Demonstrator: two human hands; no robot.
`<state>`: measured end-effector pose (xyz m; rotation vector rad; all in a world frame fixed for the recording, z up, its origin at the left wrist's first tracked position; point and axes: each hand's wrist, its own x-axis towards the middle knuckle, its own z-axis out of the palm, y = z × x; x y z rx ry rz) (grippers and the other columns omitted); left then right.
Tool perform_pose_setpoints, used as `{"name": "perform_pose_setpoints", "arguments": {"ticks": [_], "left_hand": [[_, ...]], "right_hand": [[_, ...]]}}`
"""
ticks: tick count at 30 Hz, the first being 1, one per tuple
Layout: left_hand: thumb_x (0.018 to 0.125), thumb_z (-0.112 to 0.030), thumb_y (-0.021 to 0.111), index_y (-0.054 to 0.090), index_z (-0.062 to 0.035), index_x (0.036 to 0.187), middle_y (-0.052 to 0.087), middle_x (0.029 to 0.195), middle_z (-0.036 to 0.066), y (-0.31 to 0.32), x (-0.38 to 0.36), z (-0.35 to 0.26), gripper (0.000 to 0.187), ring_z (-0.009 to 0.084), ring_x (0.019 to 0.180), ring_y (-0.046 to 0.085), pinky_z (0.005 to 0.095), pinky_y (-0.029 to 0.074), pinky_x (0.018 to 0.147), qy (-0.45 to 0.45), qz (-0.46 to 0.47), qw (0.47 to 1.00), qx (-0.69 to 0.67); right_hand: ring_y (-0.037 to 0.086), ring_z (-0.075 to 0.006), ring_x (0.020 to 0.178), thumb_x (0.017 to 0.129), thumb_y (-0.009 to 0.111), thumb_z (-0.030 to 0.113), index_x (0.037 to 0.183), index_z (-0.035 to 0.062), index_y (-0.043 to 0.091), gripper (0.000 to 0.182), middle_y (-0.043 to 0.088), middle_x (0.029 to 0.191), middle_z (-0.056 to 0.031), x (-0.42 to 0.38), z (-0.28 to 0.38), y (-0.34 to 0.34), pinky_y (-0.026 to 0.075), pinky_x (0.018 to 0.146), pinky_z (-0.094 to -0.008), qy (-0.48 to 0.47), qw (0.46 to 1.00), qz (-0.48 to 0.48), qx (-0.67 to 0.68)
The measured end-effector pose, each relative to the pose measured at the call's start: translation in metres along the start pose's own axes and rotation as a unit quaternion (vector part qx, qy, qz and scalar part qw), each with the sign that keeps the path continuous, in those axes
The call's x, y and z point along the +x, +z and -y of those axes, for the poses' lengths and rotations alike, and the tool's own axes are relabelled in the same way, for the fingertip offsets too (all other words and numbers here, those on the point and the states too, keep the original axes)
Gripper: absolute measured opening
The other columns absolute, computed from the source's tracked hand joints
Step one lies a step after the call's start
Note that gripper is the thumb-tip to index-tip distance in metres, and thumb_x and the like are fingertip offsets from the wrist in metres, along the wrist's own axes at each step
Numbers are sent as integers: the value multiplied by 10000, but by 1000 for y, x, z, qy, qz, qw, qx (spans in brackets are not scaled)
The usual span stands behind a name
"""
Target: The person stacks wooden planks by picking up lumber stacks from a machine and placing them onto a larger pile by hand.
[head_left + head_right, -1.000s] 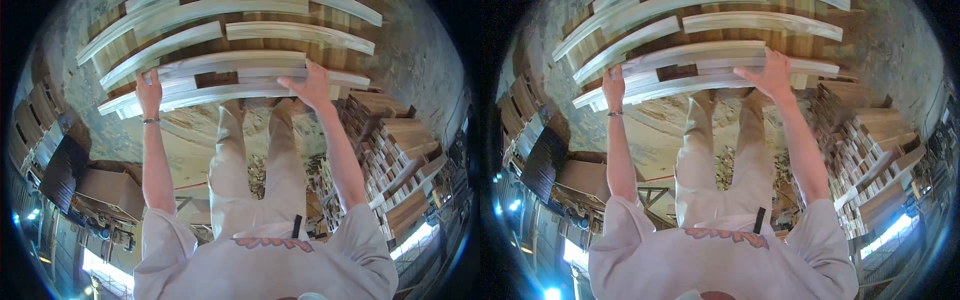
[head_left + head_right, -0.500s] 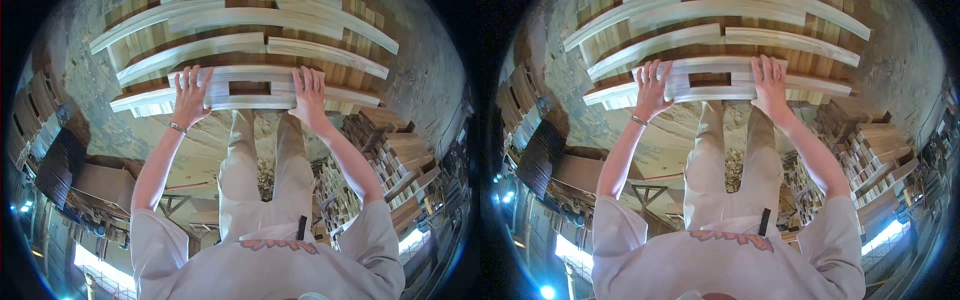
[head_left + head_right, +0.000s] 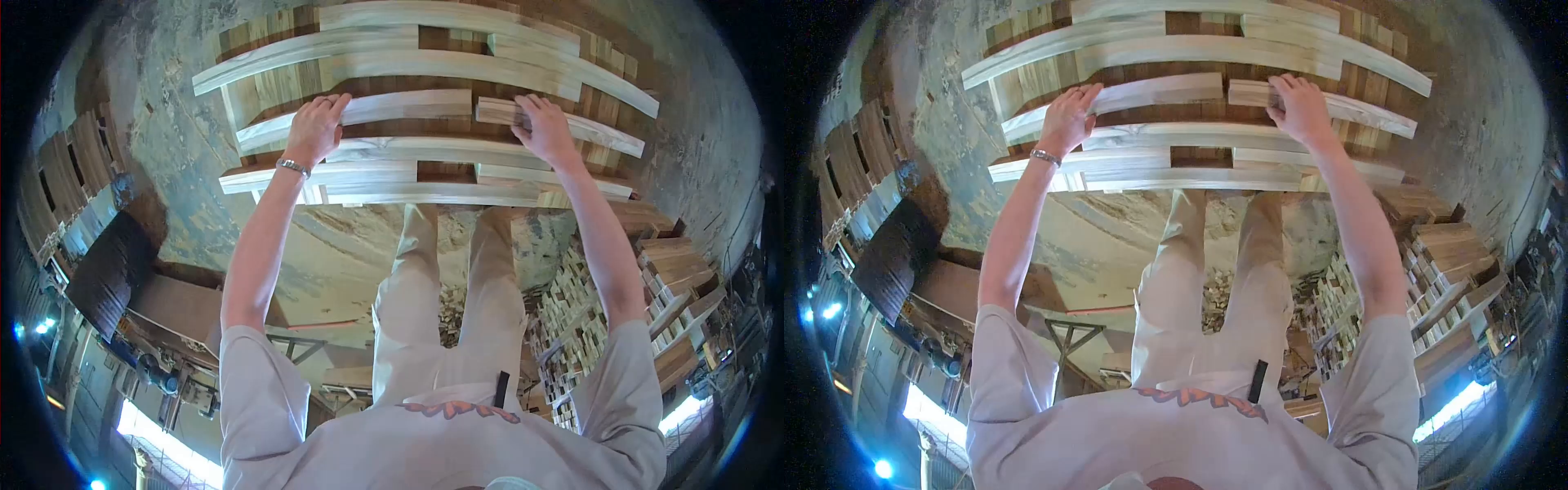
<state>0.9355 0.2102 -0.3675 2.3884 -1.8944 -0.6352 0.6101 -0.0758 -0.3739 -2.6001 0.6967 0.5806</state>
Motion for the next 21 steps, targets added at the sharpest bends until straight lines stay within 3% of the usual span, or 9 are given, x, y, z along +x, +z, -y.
{"name": "perform_pose_setpoints", "arguments": {"ticks": [3, 5, 9, 11, 15, 17, 20, 21], "left_hand": [[691, -21, 687, 545, -99, 1221, 630, 1183, 60, 3, -5, 9, 554, 237, 1079, 599, 393, 468, 928, -5, -2, 1000, -20], [686, -50, 740, 547, -110, 1261, 628, 1205, 91, 6, -9, 20, 610, 281, 1114, 585, 388, 460, 998, -19, -15, 1000, 7], [730, -56, 695, 555, -97, 1241, 602, 1247, 84, 1, -10, 10, 531, 273, 1150, 560, 412, 424, 1023, -40, -16, 999, 24], [756, -101, 708, 554, -90, 1262, 588, 1261, 114, 5, -10, 3, 529, 305, 1182, 530, 427, 394, 1061, -76, -47, 996, 1], [814, -168, 681, 538, -33, 1270, 584, 1221, 181, -19, -33, -77, 496, 366, 1143, 514, 454, 382, 1033, -71, -132, 988, -48], [820, -177, 679, 530, -26, 1275, 589, 1174, 172, -36, -51, -154, 502, 364, 1120, 522, 453, 411, 996, -79, -117, 986, -83], [831, -175, 696, 552, -40, 1239, 605, 1196, 158, -28, -76, -256, 453, 354, 1135, 549, 441, 412, 1012, -3, -69, 989, -134], [836, -157, 697, 560, -47, 1231, 621, 1197, 144, -29, -76, -298, 432, 349, 1139, 565, 435, 401, 1035, 11, -50, 982, -179]], "right_hand": [[554, -291, 1127, 760, 765, 261, 1297, 117, 520, 608, 582, 1262, -95, -10, 5, 5, 429, 969, -436, -7, 999, -50, 17], [558, -296, 1117, 758, 767, 250, 1294, 123, 524, 602, 600, 1226, -94, -7, 1, 13, 427, 974, -429, -38, 993, -109, 28], [542, -309, 1155, 733, 783, 258, 1280, 113, 536, 618, 601, 1223, -121, -11, 12, 10, 410, 998, -448, -26, 989, -140, 37], [534, -332, 1165, 729, 782, 264, 1271, 78, 533, 625, 595, 1225, -141, -32, 35, -2, 402, 1008, -462, -17, 963, -251, 102], [529, -373, 1157, 768, 753, 288, 1268, 43, 526, 601, 576, 1222, -191, -142, 76, -24, 409, 1014, -454, 48, 906, -292, 303], [540, -351, 1142, 829, 713, 325, 1260, 27, 527, 556, 570, 1224, -196, -227, 85, -17, 413, 1006, -444, 152, 855, -265, 419], [583, -291, 1067, 936, 565, 434, 1257, 25, 527, 522, 603, 1140, -162, -354, 75, 30, 446, 957, -417, 292, 707, -288, 576], [593, -282, 1006, 954, 481, 496, 1230, 34, 544, 542, 613, 1091, -151, -396, 61, 44, 463, 914, -408, 383, 525, -309, 695]]}}
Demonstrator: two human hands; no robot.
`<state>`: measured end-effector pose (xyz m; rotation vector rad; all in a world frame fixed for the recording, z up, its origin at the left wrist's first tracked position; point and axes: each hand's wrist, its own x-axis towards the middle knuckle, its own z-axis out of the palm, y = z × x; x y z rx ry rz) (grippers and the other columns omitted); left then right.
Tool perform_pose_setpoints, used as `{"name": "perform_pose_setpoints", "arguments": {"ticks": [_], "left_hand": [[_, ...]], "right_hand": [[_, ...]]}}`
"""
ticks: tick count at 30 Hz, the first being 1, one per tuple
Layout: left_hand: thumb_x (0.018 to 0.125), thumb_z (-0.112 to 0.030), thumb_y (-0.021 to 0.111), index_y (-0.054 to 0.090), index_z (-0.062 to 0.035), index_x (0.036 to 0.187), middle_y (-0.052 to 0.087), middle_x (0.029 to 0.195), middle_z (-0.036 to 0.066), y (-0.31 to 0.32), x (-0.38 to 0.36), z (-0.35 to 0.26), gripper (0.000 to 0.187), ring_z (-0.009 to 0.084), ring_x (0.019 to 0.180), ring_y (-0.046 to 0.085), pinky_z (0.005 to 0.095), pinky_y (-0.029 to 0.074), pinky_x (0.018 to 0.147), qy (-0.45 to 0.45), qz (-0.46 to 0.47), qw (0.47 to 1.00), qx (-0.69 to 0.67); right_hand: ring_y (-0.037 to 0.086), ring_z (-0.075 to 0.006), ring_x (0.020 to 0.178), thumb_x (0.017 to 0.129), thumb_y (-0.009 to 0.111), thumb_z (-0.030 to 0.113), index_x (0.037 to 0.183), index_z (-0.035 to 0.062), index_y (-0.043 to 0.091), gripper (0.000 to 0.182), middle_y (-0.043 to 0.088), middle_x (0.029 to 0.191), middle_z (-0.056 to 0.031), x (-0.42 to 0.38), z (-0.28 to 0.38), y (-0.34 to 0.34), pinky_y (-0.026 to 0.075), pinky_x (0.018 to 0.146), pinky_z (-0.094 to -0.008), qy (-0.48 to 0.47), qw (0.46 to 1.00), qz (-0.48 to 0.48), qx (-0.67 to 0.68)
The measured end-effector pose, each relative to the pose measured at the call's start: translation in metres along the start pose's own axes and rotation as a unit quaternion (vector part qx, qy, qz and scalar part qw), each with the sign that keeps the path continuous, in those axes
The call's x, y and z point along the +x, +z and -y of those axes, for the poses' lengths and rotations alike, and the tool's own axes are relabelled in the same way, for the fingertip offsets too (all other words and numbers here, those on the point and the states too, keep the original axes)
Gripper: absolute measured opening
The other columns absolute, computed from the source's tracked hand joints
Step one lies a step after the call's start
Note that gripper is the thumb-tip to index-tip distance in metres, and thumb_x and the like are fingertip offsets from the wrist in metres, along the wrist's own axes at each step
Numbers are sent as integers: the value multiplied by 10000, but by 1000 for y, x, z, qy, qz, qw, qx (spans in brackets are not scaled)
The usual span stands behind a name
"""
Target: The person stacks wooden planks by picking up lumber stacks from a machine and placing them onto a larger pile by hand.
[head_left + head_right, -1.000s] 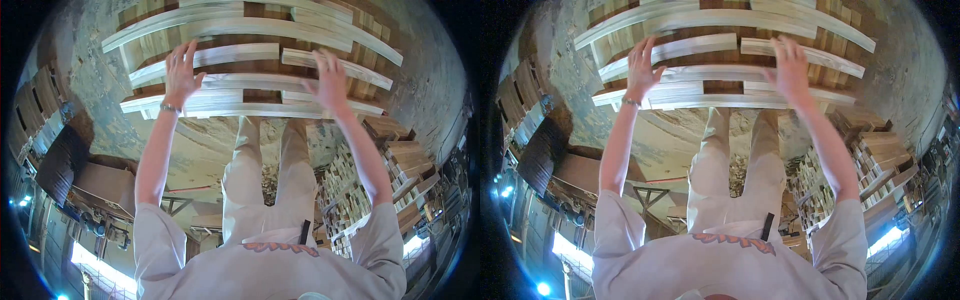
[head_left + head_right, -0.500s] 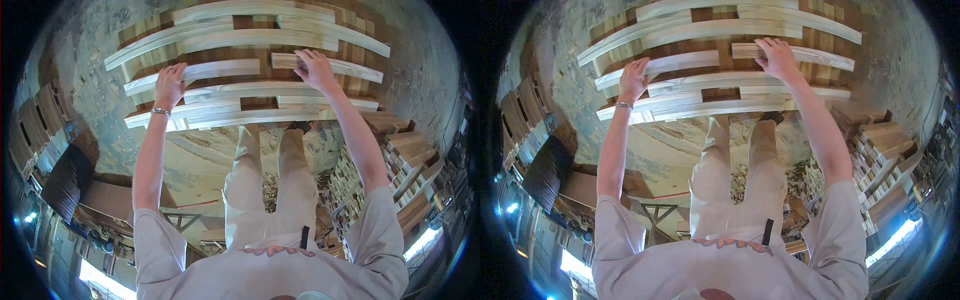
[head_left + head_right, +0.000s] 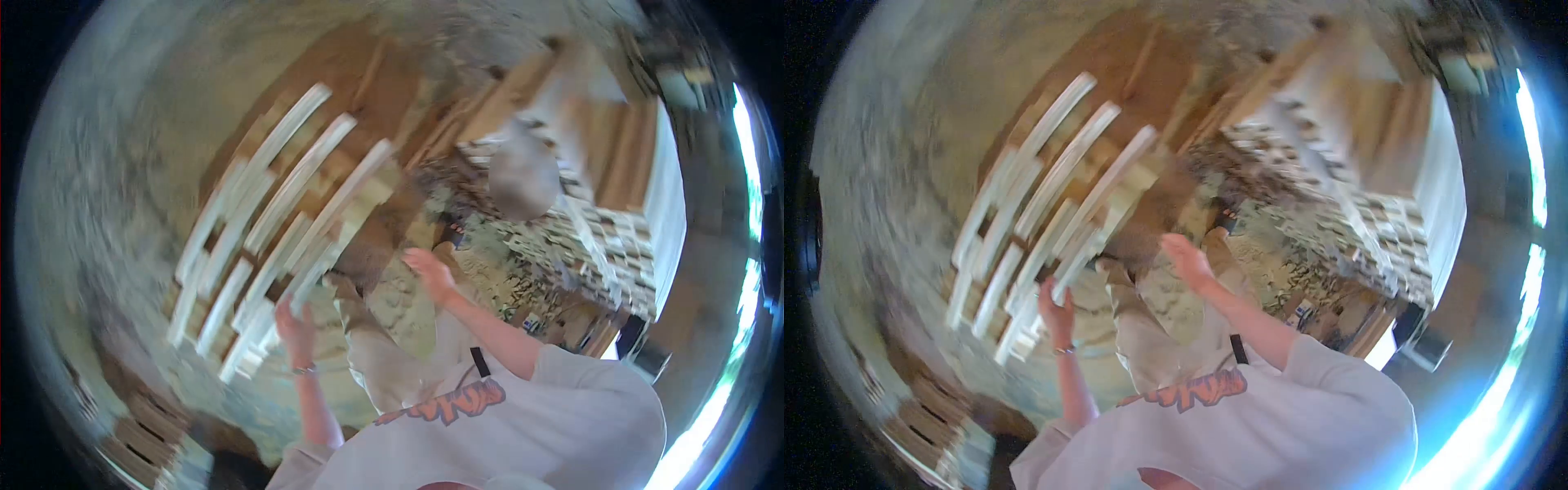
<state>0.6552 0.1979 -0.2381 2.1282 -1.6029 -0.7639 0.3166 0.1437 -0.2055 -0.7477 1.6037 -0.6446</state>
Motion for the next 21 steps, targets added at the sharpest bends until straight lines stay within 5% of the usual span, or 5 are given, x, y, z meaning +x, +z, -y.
{"name": "perform_pose_setpoints", "arguments": {"ticks": [5, 8, 10, 16, 21], "left_hand": [[815, -123, 723, 603, -29, 1162, 635, 1105, 145, 49, 16, -292, 379, 336, 1044, 587, 422, 470, 924, 246, 56, 964, -81], [819, -89, 723, 600, -16, 1159, 632, 1099, 149, 85, 25, -476, 369, 328, 1013, 591, 411, 482, 871, 391, 69, 900, -180], [841, -86, 716, 606, 0, 1160, 649, 1087, 154, 105, 22, -585, 348, 292, 1014, 619, 367, 498, 880, 458, 87, 865, -184], [834, -602, 595, 452, -129, 1386, 305, 1484, 239, 203, -62, -720, 741, 542, 1283, 338, 659, 346, 991, 520, 50, 840, 145], [824, -564, 605, 497, -222, 1359, 324, 1480, 169, 235, -40, -719, 644, 544, 1332, 243, 683, 325, 976, 567, 16, 820, 81]], "right_hand": [[568, -263, 814, 964, 253, 656, 1083, 40, 566, 702, 613, 963, -117, -14, -63, -255, 485, 778, -397, -104, 653, -112, 741], [564, -268, 833, 977, 258, 627, 880, 51, 523, 642, 566, 824, -115, -32, 33, -346, 473, 773, -413, 21, 623, -356, 696], [579, -281, 827, 993, 275, 581, 859, 53, 536, 604, 597, 832, -123, -40, -3, -353, 485, 784, -424, -113, 593, -56, 795], [621, -202, 764, 1009, 422, 364, 976, 75, 598, 340, 645, 878, -81, -90, 31, -310, 512, 692, -336, 93, 769, -139, 617], [592, -81, 838, 967, 609, 229, 1093, 15, 609, 248, 659, 934, -28, -162, 97, -376, 487, 764, -267, -155, 938, -95, 294]]}}
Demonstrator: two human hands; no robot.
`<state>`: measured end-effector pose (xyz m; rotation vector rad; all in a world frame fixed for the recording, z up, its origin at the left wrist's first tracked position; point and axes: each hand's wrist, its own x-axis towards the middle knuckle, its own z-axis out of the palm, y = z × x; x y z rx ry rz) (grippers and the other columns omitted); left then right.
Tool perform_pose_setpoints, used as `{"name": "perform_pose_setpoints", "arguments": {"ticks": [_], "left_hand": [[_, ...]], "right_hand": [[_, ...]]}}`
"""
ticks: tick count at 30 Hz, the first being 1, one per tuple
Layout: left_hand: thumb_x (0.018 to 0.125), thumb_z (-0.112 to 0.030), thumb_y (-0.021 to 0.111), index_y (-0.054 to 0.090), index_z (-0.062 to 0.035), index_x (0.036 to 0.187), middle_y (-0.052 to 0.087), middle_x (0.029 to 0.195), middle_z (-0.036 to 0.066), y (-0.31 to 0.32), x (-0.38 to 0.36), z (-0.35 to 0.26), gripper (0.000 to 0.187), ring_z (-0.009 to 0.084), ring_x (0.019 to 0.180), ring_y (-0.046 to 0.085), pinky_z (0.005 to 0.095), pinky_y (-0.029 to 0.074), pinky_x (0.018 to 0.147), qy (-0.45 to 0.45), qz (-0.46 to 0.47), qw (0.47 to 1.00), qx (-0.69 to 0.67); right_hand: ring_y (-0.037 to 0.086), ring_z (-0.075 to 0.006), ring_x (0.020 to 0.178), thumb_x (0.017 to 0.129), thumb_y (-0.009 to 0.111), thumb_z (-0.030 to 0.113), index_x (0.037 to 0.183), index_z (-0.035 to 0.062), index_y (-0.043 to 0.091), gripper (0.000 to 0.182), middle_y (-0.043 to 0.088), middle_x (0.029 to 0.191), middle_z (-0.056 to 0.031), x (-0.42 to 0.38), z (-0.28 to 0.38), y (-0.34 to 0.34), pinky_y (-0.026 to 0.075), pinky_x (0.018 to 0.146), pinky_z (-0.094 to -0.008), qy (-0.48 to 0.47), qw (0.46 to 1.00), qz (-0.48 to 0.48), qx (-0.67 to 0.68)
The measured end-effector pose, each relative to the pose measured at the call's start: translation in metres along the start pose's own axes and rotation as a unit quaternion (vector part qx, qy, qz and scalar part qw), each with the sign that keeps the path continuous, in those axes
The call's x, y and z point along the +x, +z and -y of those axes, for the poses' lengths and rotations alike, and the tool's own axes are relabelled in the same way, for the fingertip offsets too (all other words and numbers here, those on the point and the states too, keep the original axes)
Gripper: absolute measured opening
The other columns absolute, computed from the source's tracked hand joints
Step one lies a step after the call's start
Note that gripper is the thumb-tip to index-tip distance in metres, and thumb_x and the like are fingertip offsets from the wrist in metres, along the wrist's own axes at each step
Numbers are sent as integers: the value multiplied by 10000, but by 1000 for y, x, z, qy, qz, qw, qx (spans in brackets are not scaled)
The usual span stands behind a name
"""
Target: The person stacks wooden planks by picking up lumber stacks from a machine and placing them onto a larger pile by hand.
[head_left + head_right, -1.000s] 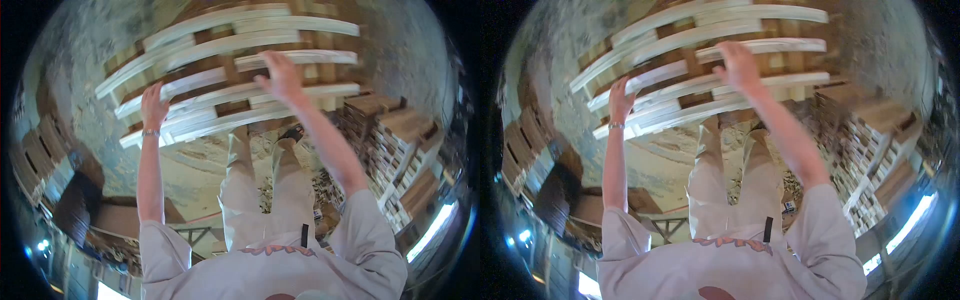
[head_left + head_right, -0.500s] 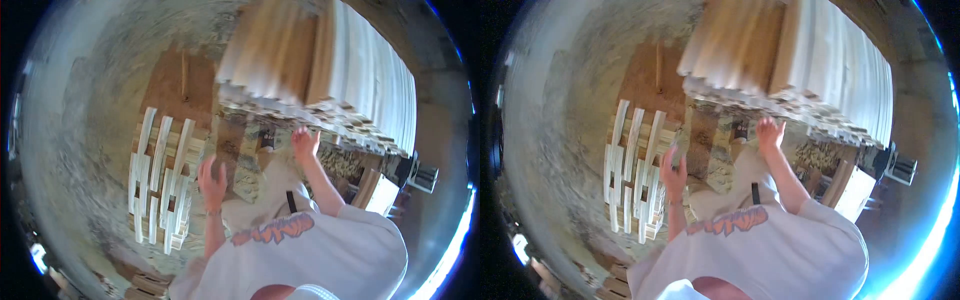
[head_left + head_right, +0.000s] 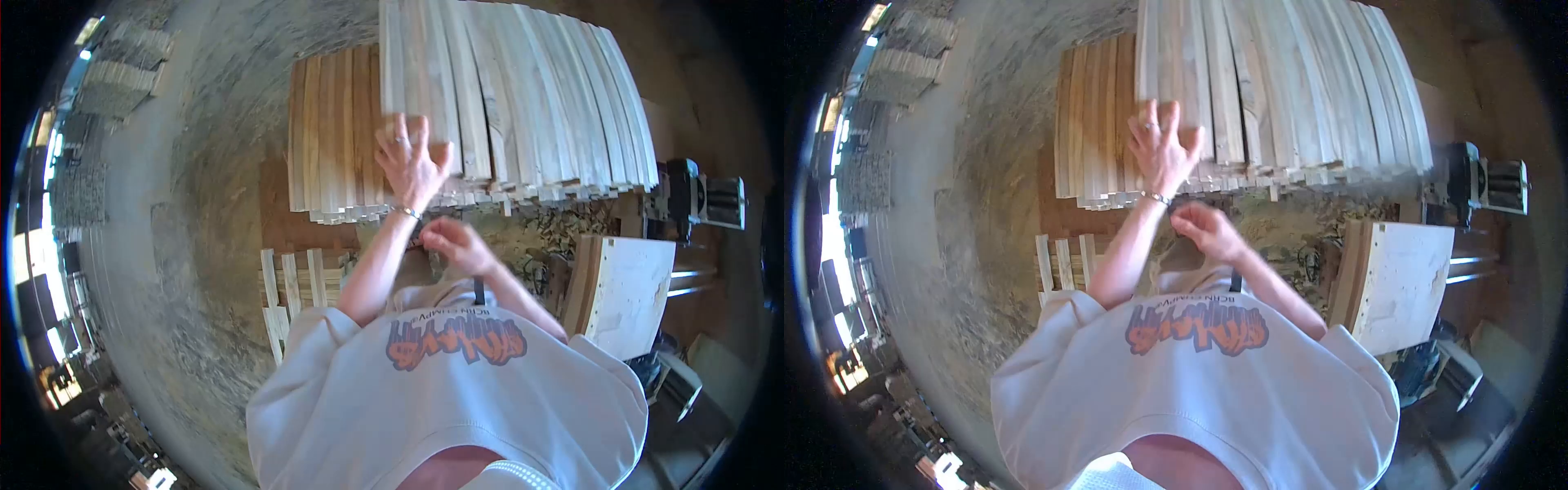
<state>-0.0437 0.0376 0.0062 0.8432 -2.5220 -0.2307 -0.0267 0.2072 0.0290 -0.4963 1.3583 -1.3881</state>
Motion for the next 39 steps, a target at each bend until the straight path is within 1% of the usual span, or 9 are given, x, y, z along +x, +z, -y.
{"name": "perform_pose_setpoints", "arguments": {"ticks": [3, 7, 11, 14, 17, 23, 31, 36, 39], "left_hand": [[825, -552, 605, 546, -203, 1311, 382, 1446, 164, 11, 16, 16, 601, 488, 1296, 318, 649, 355, 942, 31, -39, 999, 17], [808, -604, 581, 496, -163, 1360, 324, 1475, 204, 5, 31, 11, 711, 540, 1282, 309, 689, 338, 942, 29, 12, 998, 46], [756, -759, 569, 303, -151, 1489, 214, 1550, 221, -36, 56, -14, 989, 461, 1417, 204, 652, 220, 1100, -102, 226, 969, -4], [636, -753, 695, 183, -128, 1527, 74, 1587, 222, -6, 79, -10, 1202, 431, 1435, 176, 633, 198, 1123, -136, 189, 972, 33], [576, -703, 768, 161, -169, 1533, 70, 1590, 212, -22, 101, -30, 1253, 485, 1413, 187, 658, 176, 1116, -239, 256, 937, 2], [616, -537, 815, 179, -111, 1531, 72, 1591, 200, -56, 92, -46, 1193, 427, 1445, 155, 588, 208, 1145, -188, 230, 955, -25], [599, -622, 806, 191, -96, 1513, 169, 1556, 255, 1, 92, -55, 1221, 440, 1426, 197, 590, 247, 1120, -232, 210, 950, 22], [577, -628, 802, 137, -112, 1520, 153, 1542, 302, 11, 123, -41, 1264, 473, 1407, 218, 601, 224, 1125, -305, 250, 916, 77], [527, -590, 833, 88, -133, 1525, 132, 1537, 324, -1, 110, -43, 1326, 498, 1414, 170, 650, 179, 1115, -313, 248, 915, 59]], "right_hand": [[593, -141, 948, 881, 686, 211, 1026, 30, 635, 237, 656, 988, -76, -55, 169, -4, 460, 867, -316, -310, 923, -185, -132], [591, -151, 968, 876, 691, 211, 1047, 29, 631, 257, 647, 1021, -85, -153, 307, -8, 457, 878, -318, -732, 613, -154, -255], [589, -162, 988, 872, 695, 211, 1068, 28, 627, 277, 639, 1054, -95, -218, 376, -2, 454, 889, -319, -759, 541, -78, -354], [588, -170, 1003, 868, 699, 212, 1084, 27, 624, 293, 633, 1078, -102, -261, 367, -3, 452, 897, -321, -780, 498, -110, -362], [586, -178, 1017, 865, 702, 212, 1100, 26, 621, 310, 627, 1102, -109, -271, 361, -19, 450, 905, -322, -781, 507, -114, -346], [583, -194, 1047, 858, 709, 212, 1131, 24, 615, 345, 615, 1151, -123, -284, 337, -60, 446, 922, -324, -787, 500, -142, -333], [579, -215, 1087, 849, 719, 212, 1174, 21, 607, 393, 598, 1216, -142, -253, 320, -166, 441, 944, -328, -784, 512, -143, -319], [576, -228, 1112, 844, 725, 212, 1200, 20, 602, 423, 588, 1257, -154, -197, 287, -176, 438, 958, -330, -699, 619, -259, -249], [574, -236, 1127, 840, 728, 212, 1216, 19, 599, 442, 582, 1282, -161, -128, 248, -171, 436, 966, -331, -399, 794, -389, -242]]}}
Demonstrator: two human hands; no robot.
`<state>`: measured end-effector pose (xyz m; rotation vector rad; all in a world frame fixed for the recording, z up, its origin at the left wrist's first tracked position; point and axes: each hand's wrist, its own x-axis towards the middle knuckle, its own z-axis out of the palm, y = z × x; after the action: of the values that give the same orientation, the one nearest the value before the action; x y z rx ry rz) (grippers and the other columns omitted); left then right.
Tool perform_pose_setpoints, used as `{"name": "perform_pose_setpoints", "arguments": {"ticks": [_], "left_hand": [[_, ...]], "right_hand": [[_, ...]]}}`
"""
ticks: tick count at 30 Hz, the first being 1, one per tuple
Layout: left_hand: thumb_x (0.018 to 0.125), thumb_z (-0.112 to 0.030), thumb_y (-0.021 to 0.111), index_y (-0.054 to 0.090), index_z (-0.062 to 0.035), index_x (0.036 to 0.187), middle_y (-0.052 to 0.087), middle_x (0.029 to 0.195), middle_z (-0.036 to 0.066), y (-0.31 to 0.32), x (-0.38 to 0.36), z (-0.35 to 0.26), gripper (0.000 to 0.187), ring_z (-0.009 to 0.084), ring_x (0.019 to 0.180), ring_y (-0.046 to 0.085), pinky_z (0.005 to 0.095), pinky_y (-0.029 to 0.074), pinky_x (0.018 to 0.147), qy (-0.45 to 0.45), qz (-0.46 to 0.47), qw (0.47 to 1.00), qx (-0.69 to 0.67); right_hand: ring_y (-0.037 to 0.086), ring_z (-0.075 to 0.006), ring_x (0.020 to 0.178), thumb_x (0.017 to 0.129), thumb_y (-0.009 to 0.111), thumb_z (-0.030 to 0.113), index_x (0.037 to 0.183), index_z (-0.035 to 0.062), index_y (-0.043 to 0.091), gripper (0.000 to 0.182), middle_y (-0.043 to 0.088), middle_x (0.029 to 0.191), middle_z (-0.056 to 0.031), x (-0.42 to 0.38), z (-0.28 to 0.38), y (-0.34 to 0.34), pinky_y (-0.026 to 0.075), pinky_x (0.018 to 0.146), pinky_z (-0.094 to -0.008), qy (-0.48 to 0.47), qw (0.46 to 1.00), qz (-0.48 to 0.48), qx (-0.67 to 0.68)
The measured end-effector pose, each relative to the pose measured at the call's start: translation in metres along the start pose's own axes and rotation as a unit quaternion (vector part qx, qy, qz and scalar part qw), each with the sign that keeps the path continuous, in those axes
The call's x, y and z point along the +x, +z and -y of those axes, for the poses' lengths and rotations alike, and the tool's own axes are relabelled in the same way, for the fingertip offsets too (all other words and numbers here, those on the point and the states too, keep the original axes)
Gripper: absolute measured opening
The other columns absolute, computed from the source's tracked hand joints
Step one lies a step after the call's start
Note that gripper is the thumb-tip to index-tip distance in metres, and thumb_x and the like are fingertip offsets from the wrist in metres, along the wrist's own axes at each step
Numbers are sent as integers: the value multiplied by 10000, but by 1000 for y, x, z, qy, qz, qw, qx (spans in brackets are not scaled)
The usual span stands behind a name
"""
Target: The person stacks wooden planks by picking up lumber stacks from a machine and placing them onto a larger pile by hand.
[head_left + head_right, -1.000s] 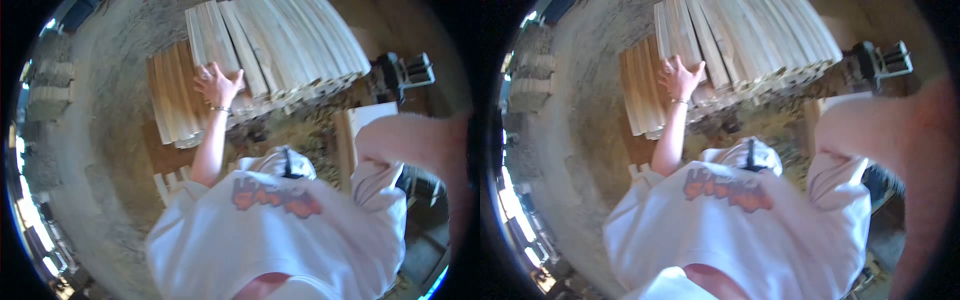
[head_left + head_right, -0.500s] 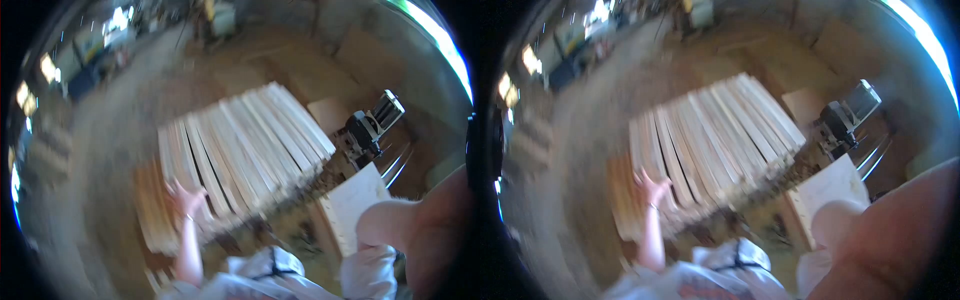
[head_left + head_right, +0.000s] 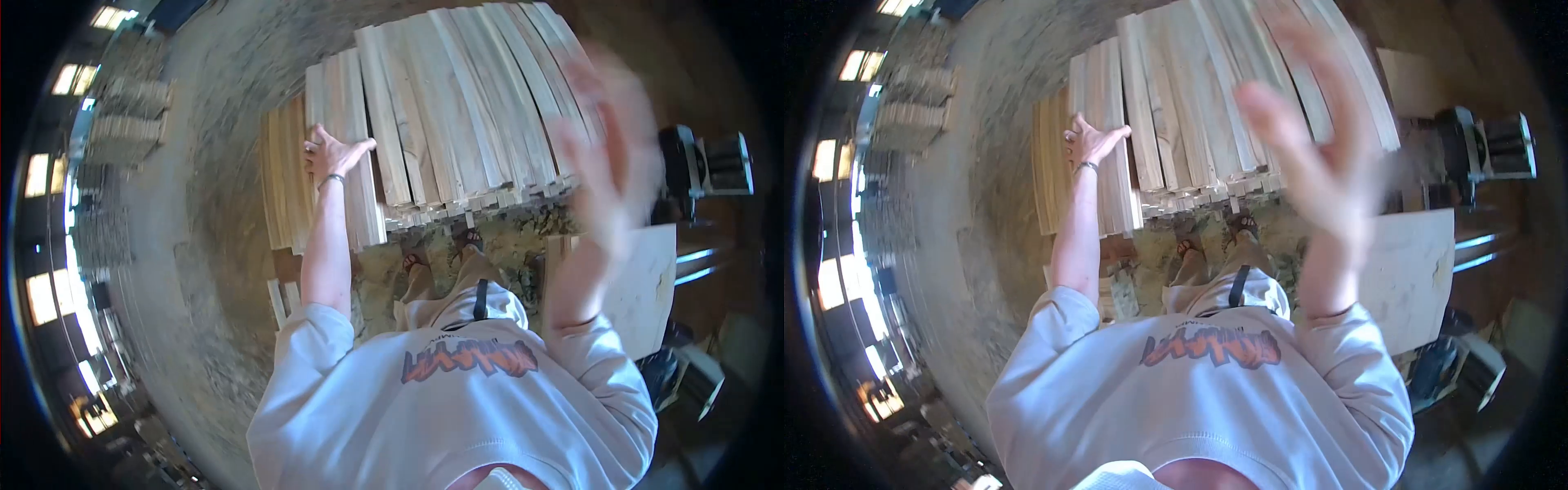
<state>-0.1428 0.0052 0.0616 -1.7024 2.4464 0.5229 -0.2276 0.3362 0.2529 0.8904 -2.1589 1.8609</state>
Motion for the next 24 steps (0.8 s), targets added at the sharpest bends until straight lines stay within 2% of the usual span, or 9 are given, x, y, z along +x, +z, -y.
{"name": "perform_pose_setpoints", "arguments": {"ticks": [2, 4, 5, 10, 15, 17, 19, 21, 24], "left_hand": [[522, -569, 838, 87, -122, 1524, 129, 1537, 326, 10, -17, 15, 1330, 496, 1420, 149, 673, 163, 1106, -13, 10, 1000, 4], [529, -460, 877, 102, -112, 1520, 188, 1522, 313, 11, -41, 51, 1306, 477, 1397, 222, 621, 236, 1110, 33, -17, 997, -63], [540, -434, 876, 117, -96, 1514, 240, 1498, 303, 15, -48, 75, 1280, 454, 1366, 286, 581, 275, 1104, 55, -20, 991, -120], [759, -240, 698, 218, -41, 1476, 539, 1246, 182, 18, -75, 219, 885, 222, 1134, 552, 324, 479, 959, 110, 205, 804, -547], [753, -139, 614, 295, -32, 1455, 555, 1221, 104, 38, -98, 330, 778, 179, 1094, 559, 314, 500, 892, 9, 317, 582, -749], [719, -250, 669, 282, -17, 1457, 519, 1277, 120, 0, -128, 321, 866, 204, 1120, 545, 361, 473, 927, 100, 202, 708, -669], [685, -320, 696, 276, -11, 1459, 500, 1299, 130, -20, -134, 321, 933, 223, 1146, 533, 375, 454, 954, 113, 194, 717, -660], [591, -465, 753, 262, -1, 1465, 472, 1328, 158, -27, -135, 328, 1105, 266, 1208, 500, 399, 423, 997, 107, 173, 742, -639], [592, -460, 756, 257, -5, 1470, 472, 1332, 157, -16, -123, 356, 1107, 265, 1226, 491, 393, 416, 1009, 104, 190, 735, -642]], "right_hand": [[466, -376, 1270, 868, 696, 374, 1348, 5, 477, 643, 529, 1309, -228, -37, -86, 78, 360, 1068, -485, 13, 977, 162, -135], [95, -475, 1438, 889, 521, 616, 1467, -69, 232, 941, 143, 1541, -309, -82, -106, 149, 102, 1148, -608, 155, 861, 330, -355], [8, -476, 1448, 904, 387, 667, 1473, -110, 169, 987, 107, 1531, -349, -104, -125, 171, -3, 1130, -645, 117, 857, 311, -394], [4, -498, 1440, 859, 385, 742, 1465, -131, 169, 1085, 88, 1526, -369, -125, -138, 220, -21, 1129, -637, 67, 852, 236, -463], [41, -487, 1438, 795, 594, 642, 1449, -141, 193, 1096, 109, 1522, -359, -130, -133, 239, 34, 1148, -606, 91, 856, 193, -472], [103, -479, 1419, 782, 645, 587, 1432, -143, 224, 1064, 165, 1499, -344, -143, -126, 235, 73, 1146, -592, 86, 856, 188, -474], [254, -438, 1338, 742, 759, 431, 1376, -146, 297, 974, 293, 1420, -284, -152, -103, 224, 187, 1115, -557, 89, 870, 162, -457], [297, -427, 1284, 730, 775, 429, 1388, -94, 319, 956, 321, 1379, -252, -175, -95, 218, 242, 1076, -538, 138, 857, 111, -484], [315, -428, 1245, 688, 817, 449, 1408, -53, 299, 1019, 329, 1339, -253, -195, -92, 225, 273, 1055, -526, 177, 876, 19, -448]]}}
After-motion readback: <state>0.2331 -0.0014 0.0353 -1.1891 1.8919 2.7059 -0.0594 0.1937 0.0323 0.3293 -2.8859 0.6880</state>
